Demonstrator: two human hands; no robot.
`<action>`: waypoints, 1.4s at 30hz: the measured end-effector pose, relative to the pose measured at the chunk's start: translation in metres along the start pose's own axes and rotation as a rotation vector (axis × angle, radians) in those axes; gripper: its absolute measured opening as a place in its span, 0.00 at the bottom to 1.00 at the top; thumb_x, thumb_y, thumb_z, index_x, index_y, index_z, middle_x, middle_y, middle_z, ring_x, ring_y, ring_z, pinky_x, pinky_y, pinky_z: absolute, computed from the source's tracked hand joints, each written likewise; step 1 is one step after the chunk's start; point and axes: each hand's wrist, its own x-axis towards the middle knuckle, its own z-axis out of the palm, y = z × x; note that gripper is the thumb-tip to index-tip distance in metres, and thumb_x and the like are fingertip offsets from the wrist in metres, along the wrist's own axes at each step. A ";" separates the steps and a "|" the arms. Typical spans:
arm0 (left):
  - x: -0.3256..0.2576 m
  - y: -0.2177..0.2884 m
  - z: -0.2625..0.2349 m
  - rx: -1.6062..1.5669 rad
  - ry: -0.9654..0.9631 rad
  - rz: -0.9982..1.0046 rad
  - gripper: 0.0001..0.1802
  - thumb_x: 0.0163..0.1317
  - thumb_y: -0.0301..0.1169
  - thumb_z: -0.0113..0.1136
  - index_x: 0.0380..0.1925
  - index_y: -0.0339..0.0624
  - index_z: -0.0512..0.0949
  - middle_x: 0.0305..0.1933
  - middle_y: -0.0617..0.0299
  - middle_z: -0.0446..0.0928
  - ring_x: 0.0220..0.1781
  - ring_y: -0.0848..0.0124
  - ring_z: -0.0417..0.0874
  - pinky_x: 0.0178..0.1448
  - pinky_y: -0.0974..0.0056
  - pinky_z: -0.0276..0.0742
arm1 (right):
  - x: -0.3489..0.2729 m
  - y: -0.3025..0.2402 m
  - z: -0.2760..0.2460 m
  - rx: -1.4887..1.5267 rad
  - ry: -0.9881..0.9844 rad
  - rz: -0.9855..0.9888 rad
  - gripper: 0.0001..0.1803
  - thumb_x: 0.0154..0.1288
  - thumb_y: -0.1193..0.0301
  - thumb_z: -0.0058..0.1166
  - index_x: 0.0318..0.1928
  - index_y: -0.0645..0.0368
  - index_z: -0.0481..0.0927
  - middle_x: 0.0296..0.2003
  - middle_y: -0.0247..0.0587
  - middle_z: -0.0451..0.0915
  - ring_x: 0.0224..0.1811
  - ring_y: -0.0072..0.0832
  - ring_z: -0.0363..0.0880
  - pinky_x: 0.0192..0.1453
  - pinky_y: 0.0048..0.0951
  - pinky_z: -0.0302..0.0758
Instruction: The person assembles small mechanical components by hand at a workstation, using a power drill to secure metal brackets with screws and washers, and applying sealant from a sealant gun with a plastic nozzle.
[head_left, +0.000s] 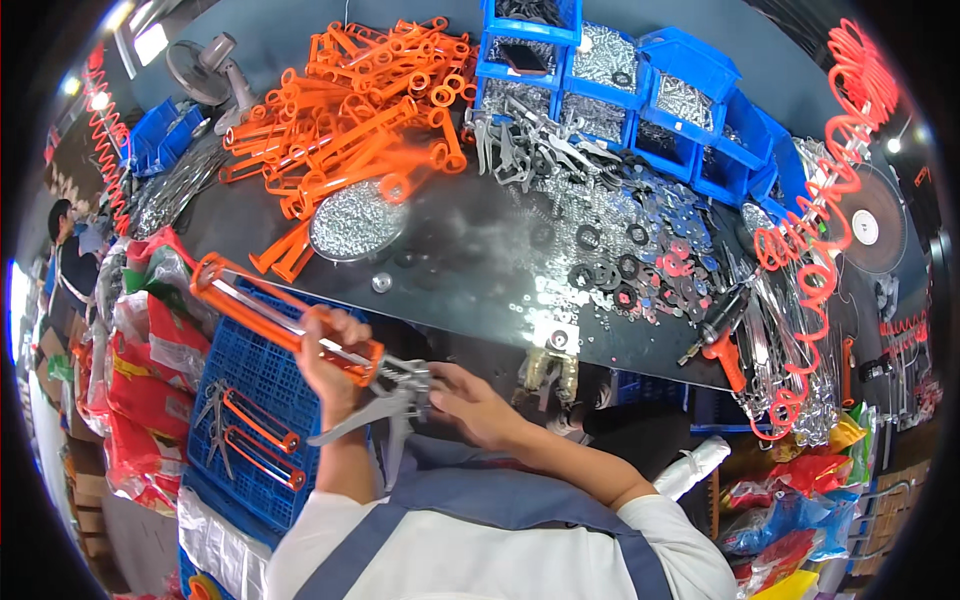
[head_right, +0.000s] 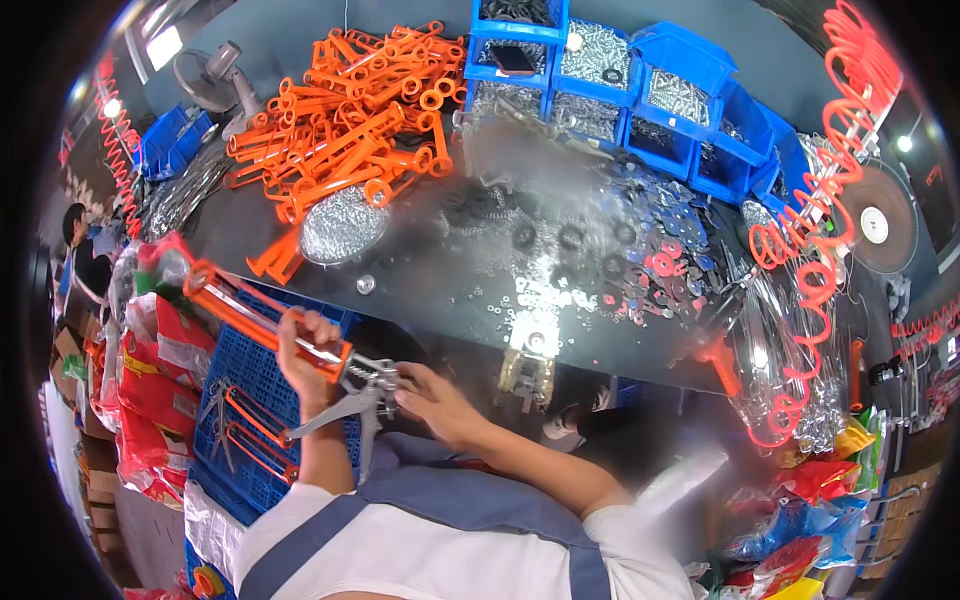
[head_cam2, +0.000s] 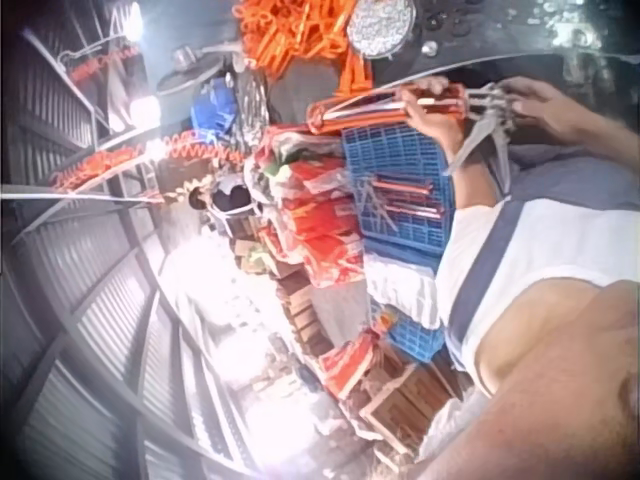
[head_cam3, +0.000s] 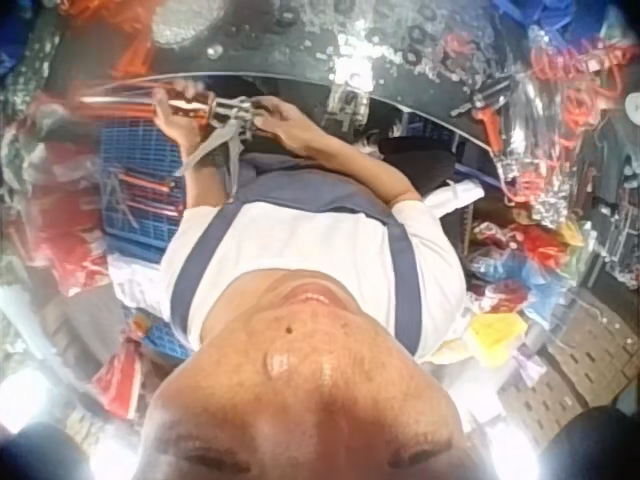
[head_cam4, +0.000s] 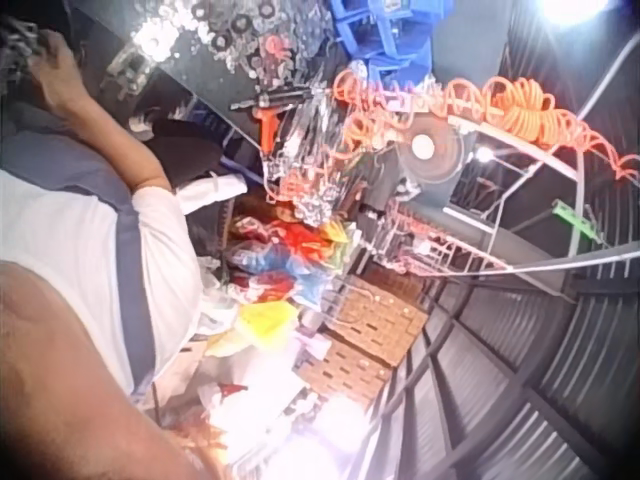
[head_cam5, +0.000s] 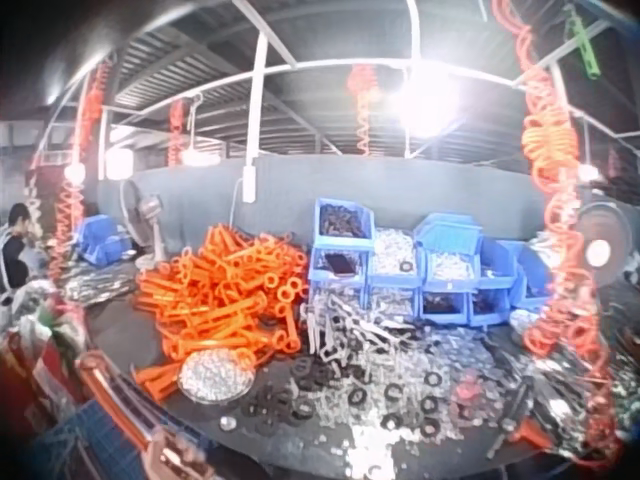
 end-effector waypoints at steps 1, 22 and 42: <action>0.006 0.021 -0.025 0.314 0.075 0.000 0.09 0.66 0.33 0.50 0.39 0.38 0.72 0.30 0.60 0.73 0.31 0.71 0.74 0.34 0.66 0.69 | 0.003 0.000 -0.009 -0.289 -0.046 -0.112 0.28 0.65 0.78 0.47 0.64 0.65 0.55 0.56 0.52 0.69 0.62 0.30 0.67 0.66 0.32 0.65; -0.083 0.168 -0.227 2.490 0.059 -0.316 0.34 0.52 0.19 0.54 0.62 0.45 0.63 0.67 0.46 0.58 0.67 0.50 0.62 0.66 0.42 0.58 | 0.235 -0.222 -0.178 -2.331 0.535 -0.507 0.13 0.54 0.70 0.53 0.41 0.54 0.80 0.40 0.46 0.78 0.46 0.47 0.75 0.47 0.40 0.76; -0.034 -0.063 -0.007 -0.279 -1.022 -1.168 0.44 0.52 0.35 0.64 0.64 0.24 0.54 0.64 0.31 0.58 0.70 0.44 0.57 0.69 0.44 0.55 | -0.086 -0.095 -0.073 -1.530 -0.136 -1.152 0.11 0.44 0.79 0.59 0.33 0.66 0.79 0.50 0.50 0.76 0.49 0.44 0.78 0.43 0.33 0.81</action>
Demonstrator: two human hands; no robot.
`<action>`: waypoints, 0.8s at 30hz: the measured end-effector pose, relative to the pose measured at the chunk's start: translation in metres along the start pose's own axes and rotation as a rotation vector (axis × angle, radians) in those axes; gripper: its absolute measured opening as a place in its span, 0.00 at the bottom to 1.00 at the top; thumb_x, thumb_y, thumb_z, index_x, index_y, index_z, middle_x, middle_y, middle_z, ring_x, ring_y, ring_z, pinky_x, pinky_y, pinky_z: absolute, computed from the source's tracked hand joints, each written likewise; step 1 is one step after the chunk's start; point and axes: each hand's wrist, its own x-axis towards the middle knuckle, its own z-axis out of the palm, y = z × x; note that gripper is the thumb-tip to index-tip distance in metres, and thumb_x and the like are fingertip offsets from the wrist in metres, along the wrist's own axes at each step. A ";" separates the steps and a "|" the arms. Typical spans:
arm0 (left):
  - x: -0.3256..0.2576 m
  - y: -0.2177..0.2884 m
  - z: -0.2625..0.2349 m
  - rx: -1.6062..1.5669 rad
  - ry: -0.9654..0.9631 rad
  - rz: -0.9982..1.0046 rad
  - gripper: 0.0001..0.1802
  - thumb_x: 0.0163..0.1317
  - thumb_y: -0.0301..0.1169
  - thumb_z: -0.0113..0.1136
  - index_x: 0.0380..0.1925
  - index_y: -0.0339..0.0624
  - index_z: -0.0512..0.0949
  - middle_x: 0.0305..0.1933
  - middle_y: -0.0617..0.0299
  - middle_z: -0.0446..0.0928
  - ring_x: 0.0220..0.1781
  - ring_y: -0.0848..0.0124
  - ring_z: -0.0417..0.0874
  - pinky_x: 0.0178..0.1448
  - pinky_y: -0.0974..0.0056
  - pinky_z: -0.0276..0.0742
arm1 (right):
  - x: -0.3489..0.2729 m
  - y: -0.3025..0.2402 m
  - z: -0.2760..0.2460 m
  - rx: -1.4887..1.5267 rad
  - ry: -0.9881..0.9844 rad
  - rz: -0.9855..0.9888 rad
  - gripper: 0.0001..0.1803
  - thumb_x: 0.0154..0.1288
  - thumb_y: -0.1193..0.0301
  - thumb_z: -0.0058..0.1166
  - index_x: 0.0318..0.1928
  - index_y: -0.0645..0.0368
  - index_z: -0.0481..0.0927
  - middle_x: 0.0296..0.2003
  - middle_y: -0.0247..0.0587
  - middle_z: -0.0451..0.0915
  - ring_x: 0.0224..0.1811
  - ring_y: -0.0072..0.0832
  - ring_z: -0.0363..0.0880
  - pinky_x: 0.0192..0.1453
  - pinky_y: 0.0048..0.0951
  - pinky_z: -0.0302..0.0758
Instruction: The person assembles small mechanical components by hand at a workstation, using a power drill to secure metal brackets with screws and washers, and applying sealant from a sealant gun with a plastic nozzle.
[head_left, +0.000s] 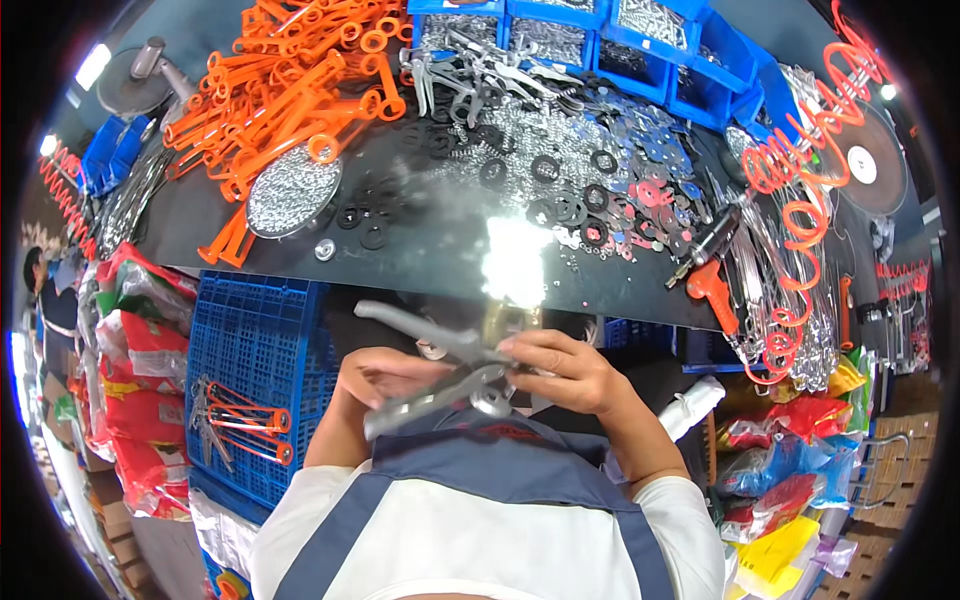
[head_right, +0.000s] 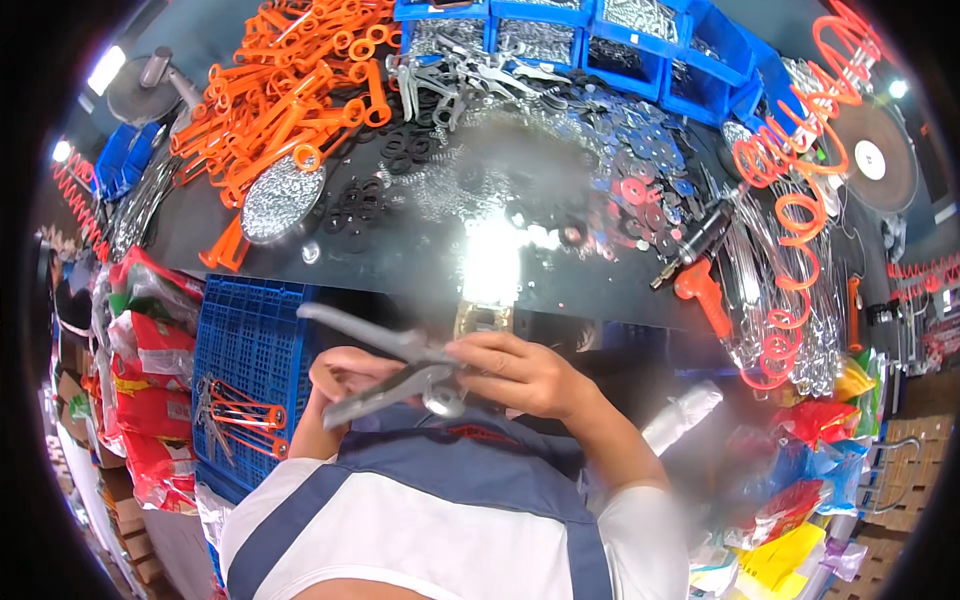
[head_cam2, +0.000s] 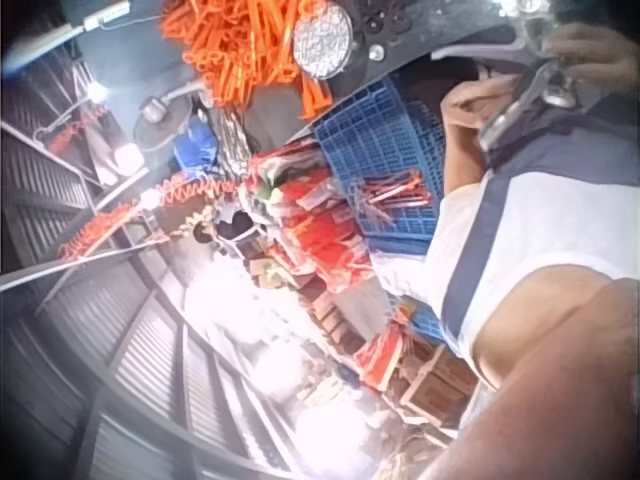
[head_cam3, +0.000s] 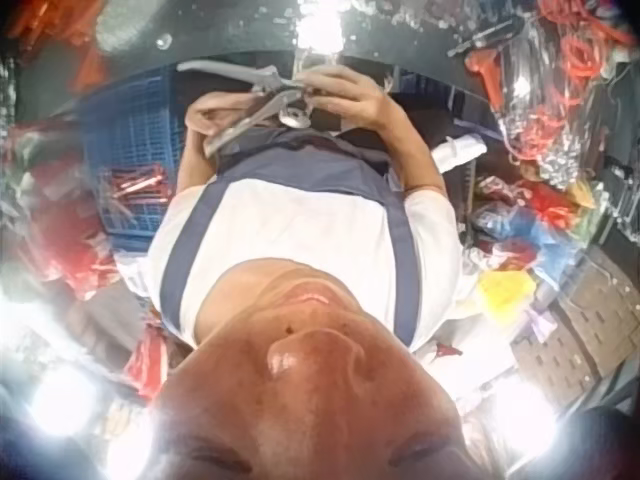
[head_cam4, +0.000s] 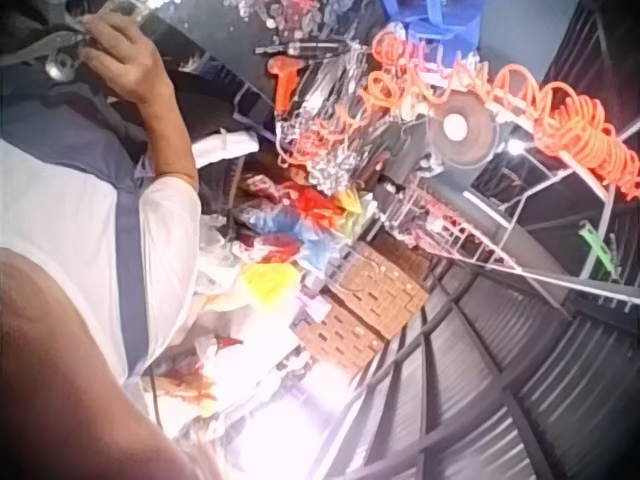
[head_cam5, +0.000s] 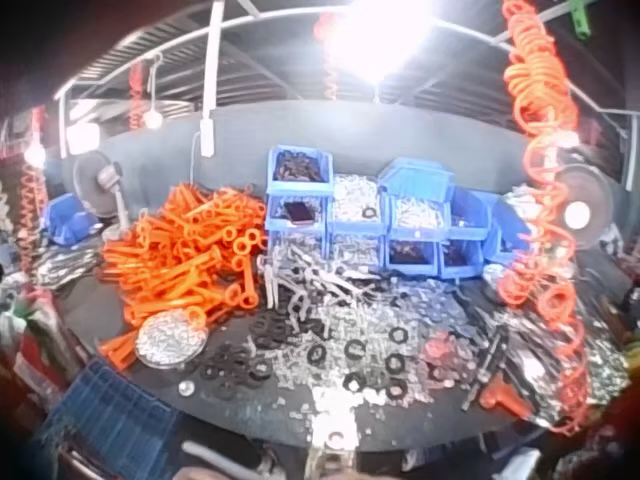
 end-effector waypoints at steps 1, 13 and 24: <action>-0.004 -0.008 -0.002 -0.084 0.027 0.075 0.47 0.53 0.37 0.64 0.65 0.23 0.50 0.63 0.29 0.58 0.69 0.40 0.57 0.66 0.41 0.60 | 0.004 -0.002 0.002 0.030 -0.006 -0.021 0.11 0.44 0.79 0.58 0.33 0.66 0.79 0.50 0.51 0.76 0.49 0.44 0.78 0.42 0.32 0.81; 0.039 0.003 0.028 1.076 1.045 -0.059 0.31 0.59 0.19 0.52 0.64 0.40 0.61 0.52 0.55 0.74 0.45 0.72 0.75 0.46 0.70 0.75 | -0.037 0.083 0.007 -0.339 0.227 1.143 0.17 0.54 0.73 0.59 0.46 0.63 0.77 0.37 0.47 0.78 0.34 0.41 0.78 0.41 0.36 0.74; 0.070 -0.016 0.022 0.791 1.031 0.080 0.24 0.52 0.15 0.50 0.52 0.33 0.68 0.56 0.52 0.73 0.59 0.66 0.73 0.60 0.65 0.68 | -0.033 0.048 0.019 0.260 0.647 1.070 0.09 0.55 0.80 0.58 0.38 0.63 0.80 0.35 0.45 0.81 0.36 0.33 0.81 0.42 0.27 0.76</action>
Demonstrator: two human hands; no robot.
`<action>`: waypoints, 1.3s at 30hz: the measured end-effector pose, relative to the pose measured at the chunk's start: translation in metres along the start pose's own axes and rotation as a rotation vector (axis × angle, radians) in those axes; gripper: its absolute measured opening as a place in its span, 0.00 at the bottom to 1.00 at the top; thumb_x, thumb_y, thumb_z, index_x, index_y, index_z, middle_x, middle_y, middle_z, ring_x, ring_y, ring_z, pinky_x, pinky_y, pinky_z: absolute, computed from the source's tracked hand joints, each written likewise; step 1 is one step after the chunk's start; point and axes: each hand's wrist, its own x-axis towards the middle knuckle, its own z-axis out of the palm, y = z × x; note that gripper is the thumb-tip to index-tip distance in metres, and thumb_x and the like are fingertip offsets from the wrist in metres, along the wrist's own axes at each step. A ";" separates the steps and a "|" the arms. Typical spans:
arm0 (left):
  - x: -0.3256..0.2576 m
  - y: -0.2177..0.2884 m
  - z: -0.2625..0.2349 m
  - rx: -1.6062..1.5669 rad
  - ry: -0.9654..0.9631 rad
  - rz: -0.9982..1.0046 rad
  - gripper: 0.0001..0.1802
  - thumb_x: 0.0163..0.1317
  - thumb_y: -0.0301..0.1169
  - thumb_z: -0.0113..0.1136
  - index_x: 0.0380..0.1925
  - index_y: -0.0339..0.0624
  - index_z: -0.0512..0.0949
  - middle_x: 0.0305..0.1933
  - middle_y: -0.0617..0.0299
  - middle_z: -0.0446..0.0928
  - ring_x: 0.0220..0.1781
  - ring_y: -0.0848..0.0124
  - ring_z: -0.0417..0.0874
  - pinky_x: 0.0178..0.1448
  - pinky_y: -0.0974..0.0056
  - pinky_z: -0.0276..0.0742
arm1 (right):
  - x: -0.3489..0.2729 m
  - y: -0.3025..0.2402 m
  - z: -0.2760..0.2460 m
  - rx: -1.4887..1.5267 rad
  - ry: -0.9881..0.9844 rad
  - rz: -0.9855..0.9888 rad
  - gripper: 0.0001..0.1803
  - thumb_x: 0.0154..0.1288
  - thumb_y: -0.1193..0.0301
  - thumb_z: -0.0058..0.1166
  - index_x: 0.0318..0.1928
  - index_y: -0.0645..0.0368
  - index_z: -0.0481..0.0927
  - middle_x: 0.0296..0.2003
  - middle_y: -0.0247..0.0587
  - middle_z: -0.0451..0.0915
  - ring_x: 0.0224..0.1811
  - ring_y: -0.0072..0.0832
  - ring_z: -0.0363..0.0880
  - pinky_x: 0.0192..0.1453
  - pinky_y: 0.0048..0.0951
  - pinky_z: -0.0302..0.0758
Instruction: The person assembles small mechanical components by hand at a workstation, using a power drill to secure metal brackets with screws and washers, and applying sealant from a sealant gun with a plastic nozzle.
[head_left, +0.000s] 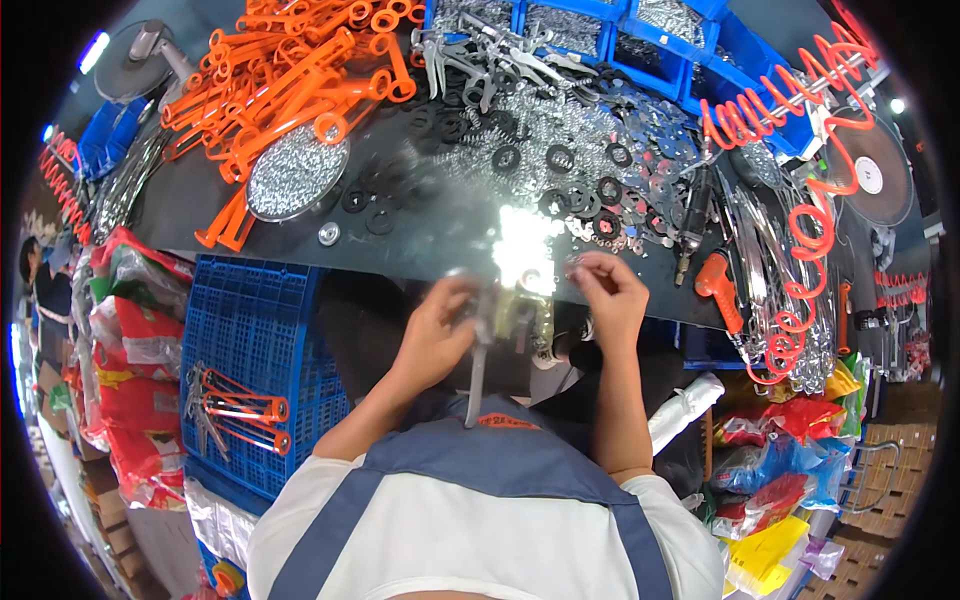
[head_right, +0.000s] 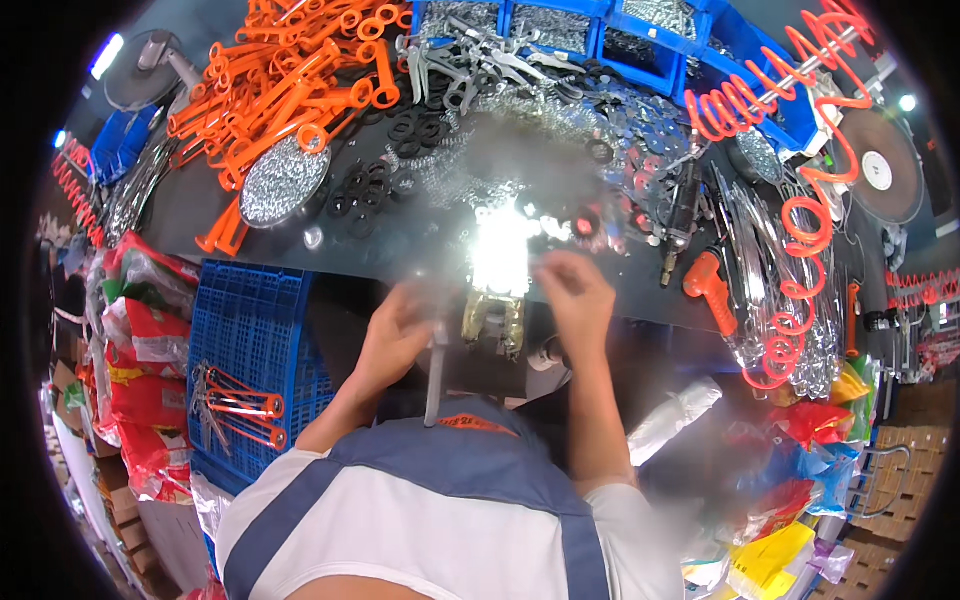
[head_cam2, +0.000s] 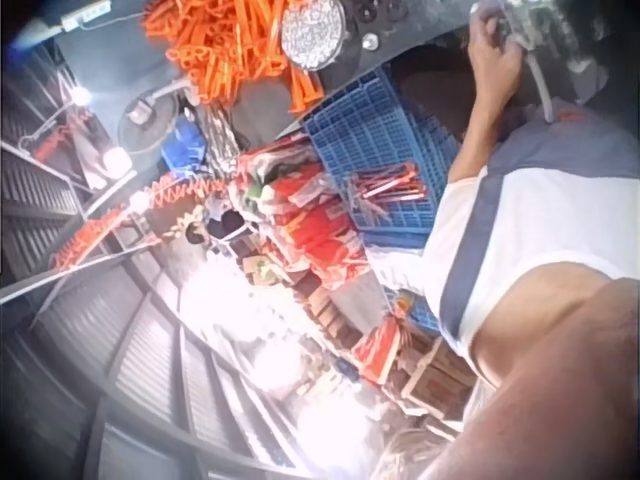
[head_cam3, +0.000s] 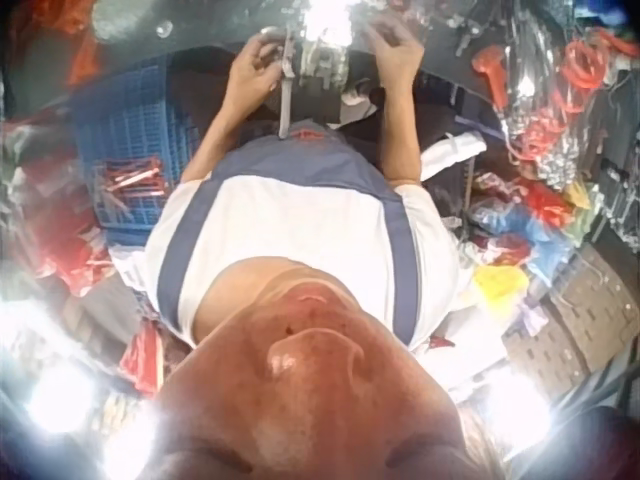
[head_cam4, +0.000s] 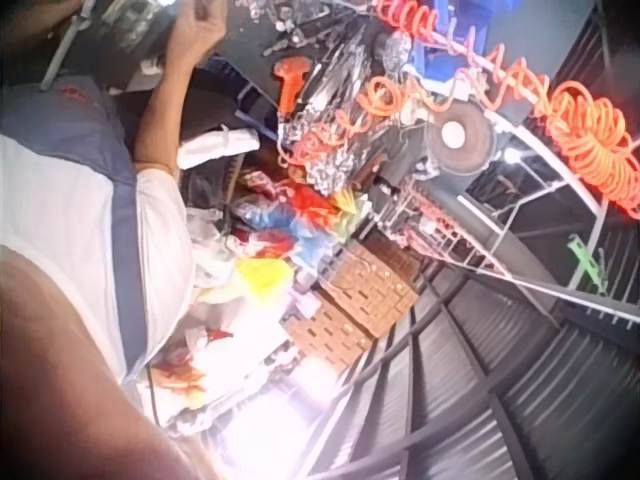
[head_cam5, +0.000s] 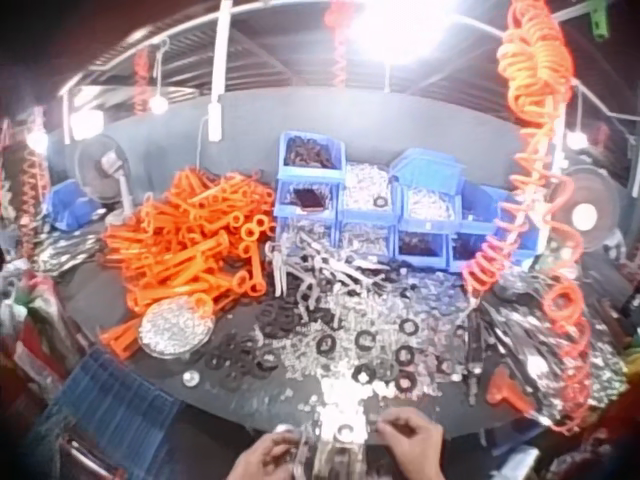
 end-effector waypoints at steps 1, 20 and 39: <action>0.002 -0.003 0.004 0.016 -0.004 0.015 0.24 0.52 0.18 0.53 0.53 0.34 0.68 0.54 0.53 0.74 0.57 0.66 0.75 0.59 0.66 0.69 | -0.017 -0.016 0.010 0.109 -0.072 -0.003 0.09 0.53 0.81 0.58 0.38 0.63 0.80 0.35 0.44 0.81 0.36 0.31 0.81 0.42 0.26 0.76; 0.003 -0.001 0.018 0.239 0.217 0.262 0.13 0.54 0.24 0.64 0.40 0.35 0.78 0.35 0.57 0.82 0.38 0.76 0.81 0.42 0.70 0.76 | -0.052 -0.039 0.056 -0.203 -0.121 -0.459 0.11 0.49 0.85 0.61 0.36 0.65 0.79 0.36 0.44 0.80 0.32 0.31 0.80 0.35 0.26 0.76; 0.022 -0.012 -0.009 -0.306 0.261 -0.042 0.06 0.55 0.18 0.55 0.34 0.33 0.74 0.36 0.53 0.80 0.38 0.71 0.80 0.45 0.69 0.76 | -0.005 -0.011 0.015 -0.440 -0.114 -0.457 0.14 0.51 0.82 0.55 0.41 0.65 0.81 0.40 0.51 0.81 0.43 0.41 0.82 0.47 0.32 0.76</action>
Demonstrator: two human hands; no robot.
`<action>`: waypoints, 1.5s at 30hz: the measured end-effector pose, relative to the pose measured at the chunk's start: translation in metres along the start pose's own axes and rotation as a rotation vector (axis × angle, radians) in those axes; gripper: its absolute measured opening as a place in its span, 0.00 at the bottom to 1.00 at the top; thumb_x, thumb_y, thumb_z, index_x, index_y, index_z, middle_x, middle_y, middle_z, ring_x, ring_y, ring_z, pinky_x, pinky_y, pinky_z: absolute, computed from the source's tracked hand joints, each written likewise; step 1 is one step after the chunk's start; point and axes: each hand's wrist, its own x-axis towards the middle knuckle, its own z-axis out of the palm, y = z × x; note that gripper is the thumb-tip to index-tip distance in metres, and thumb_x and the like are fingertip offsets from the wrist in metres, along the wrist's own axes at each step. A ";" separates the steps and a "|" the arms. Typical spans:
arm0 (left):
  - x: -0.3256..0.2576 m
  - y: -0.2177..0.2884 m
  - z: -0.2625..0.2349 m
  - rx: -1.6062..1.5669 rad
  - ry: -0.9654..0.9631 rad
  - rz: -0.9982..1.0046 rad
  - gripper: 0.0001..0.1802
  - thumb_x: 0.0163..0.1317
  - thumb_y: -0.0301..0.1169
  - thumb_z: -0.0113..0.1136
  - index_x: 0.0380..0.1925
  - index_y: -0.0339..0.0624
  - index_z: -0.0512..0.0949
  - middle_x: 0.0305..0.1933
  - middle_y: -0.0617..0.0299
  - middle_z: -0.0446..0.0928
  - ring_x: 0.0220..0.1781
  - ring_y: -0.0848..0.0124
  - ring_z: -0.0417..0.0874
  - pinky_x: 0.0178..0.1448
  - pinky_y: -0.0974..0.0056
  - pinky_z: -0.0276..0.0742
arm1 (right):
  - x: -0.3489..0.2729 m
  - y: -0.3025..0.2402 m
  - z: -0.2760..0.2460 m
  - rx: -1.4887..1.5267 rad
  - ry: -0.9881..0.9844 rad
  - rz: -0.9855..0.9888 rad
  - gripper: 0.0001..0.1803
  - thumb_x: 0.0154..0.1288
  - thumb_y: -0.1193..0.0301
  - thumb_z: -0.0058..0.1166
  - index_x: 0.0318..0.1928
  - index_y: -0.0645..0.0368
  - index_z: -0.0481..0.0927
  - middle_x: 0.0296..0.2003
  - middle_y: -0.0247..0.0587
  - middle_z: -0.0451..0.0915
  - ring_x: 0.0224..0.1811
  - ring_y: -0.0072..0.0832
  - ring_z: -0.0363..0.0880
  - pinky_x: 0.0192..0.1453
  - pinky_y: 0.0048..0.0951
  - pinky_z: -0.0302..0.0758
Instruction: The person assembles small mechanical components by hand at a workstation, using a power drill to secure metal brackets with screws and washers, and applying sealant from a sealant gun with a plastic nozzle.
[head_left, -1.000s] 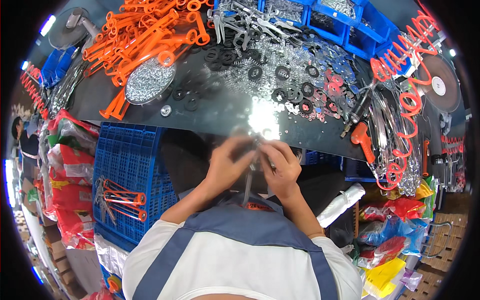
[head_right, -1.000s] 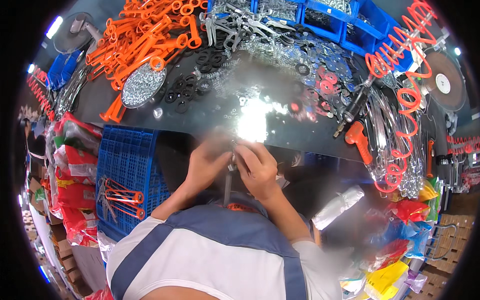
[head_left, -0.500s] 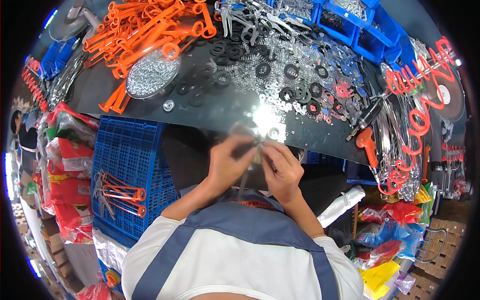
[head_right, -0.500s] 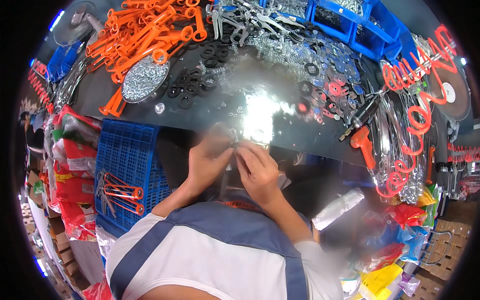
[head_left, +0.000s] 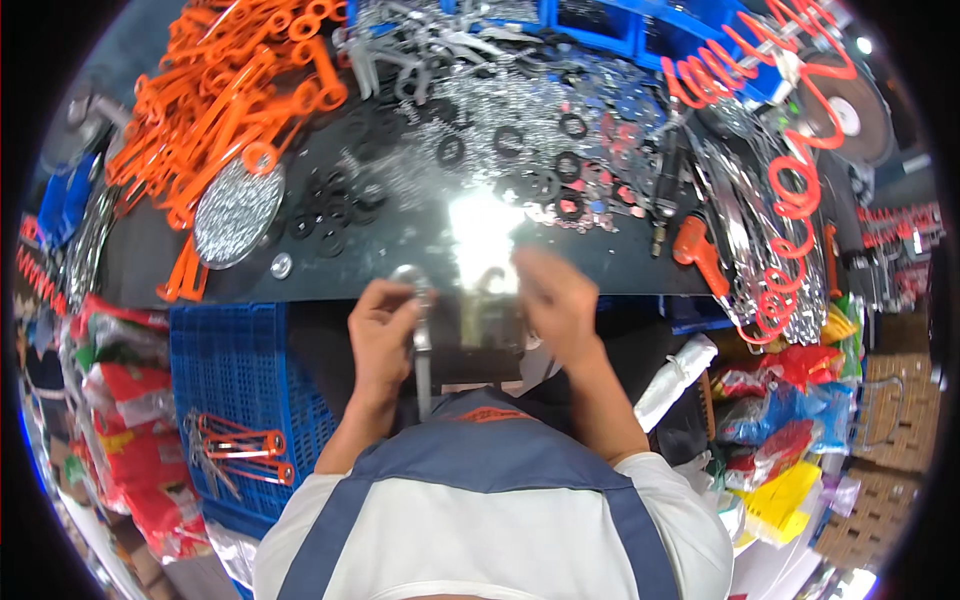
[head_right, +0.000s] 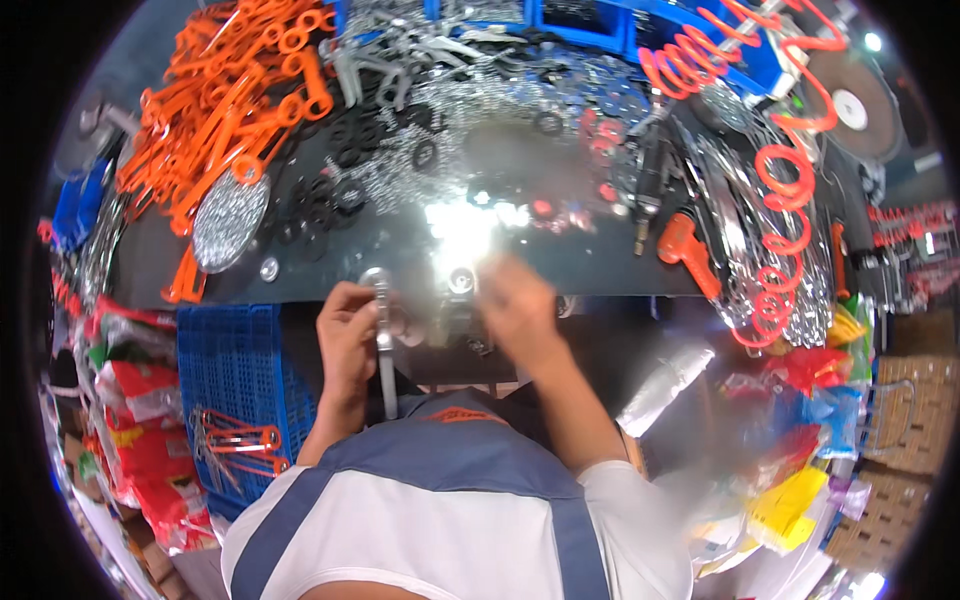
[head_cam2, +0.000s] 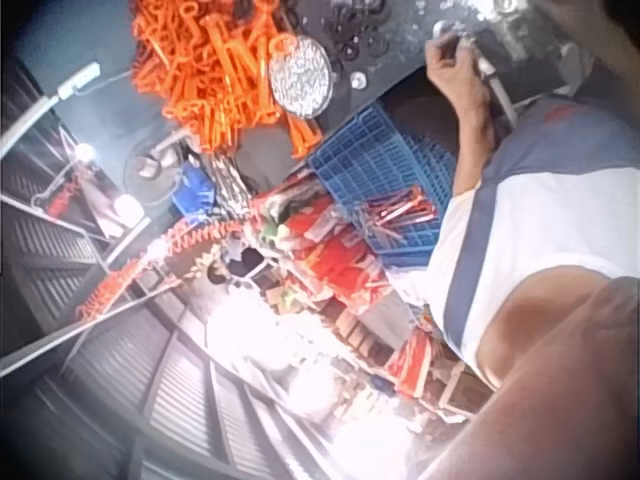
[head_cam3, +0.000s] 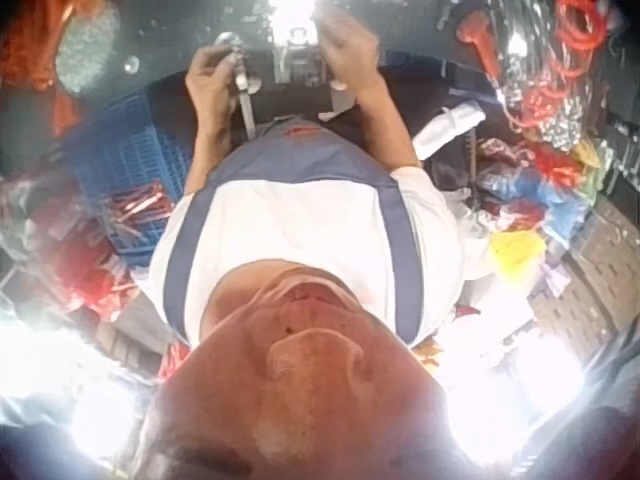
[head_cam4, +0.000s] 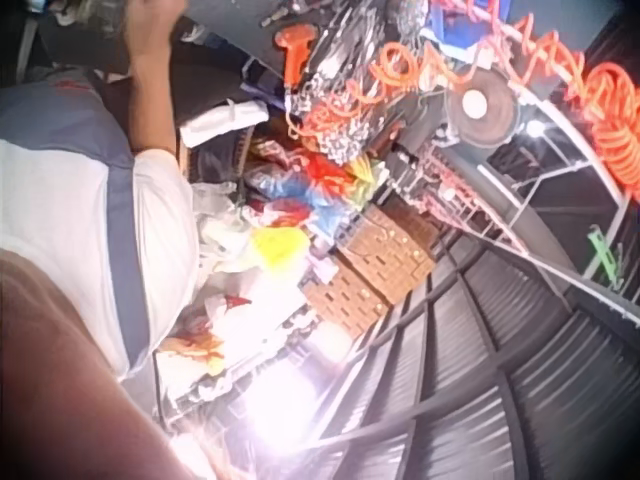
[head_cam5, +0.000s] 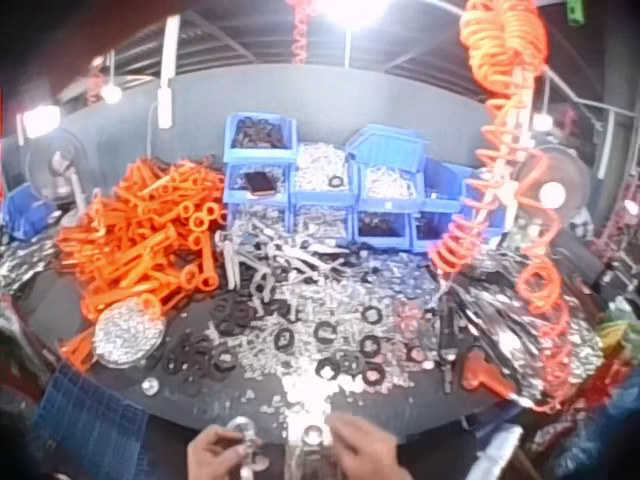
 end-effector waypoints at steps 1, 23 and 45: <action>0.002 0.003 -0.006 -0.048 0.004 0.001 0.06 0.56 0.18 0.54 0.35 0.33 0.74 0.37 0.50 0.80 0.38 0.69 0.81 0.45 0.68 0.77 | 0.007 0.027 -0.011 -0.116 0.116 0.089 0.12 0.53 0.81 0.55 0.41 0.66 0.80 0.38 0.51 0.81 0.40 0.39 0.82 0.45 0.31 0.76; -0.016 0.016 0.015 -0.168 -0.107 -0.094 0.08 0.55 0.19 0.54 0.36 0.34 0.72 0.37 0.49 0.79 0.38 0.67 0.80 0.43 0.65 0.77 | 0.058 0.123 -0.073 -0.404 0.072 0.434 0.12 0.46 0.67 0.59 0.31 0.61 0.78 0.26 0.49 0.80 0.30 0.45 0.79 0.36 0.37 0.74; -0.014 0.009 0.024 -0.029 -0.070 -0.022 0.07 0.51 0.20 0.58 0.32 0.32 0.76 0.28 0.59 0.76 0.23 0.76 0.74 0.25 0.72 0.70 | 0.000 -0.080 0.001 -0.124 -0.118 -0.507 0.16 0.47 0.83 0.57 0.41 0.68 0.78 0.27 0.40 0.71 0.26 0.35 0.71 0.28 0.31 0.70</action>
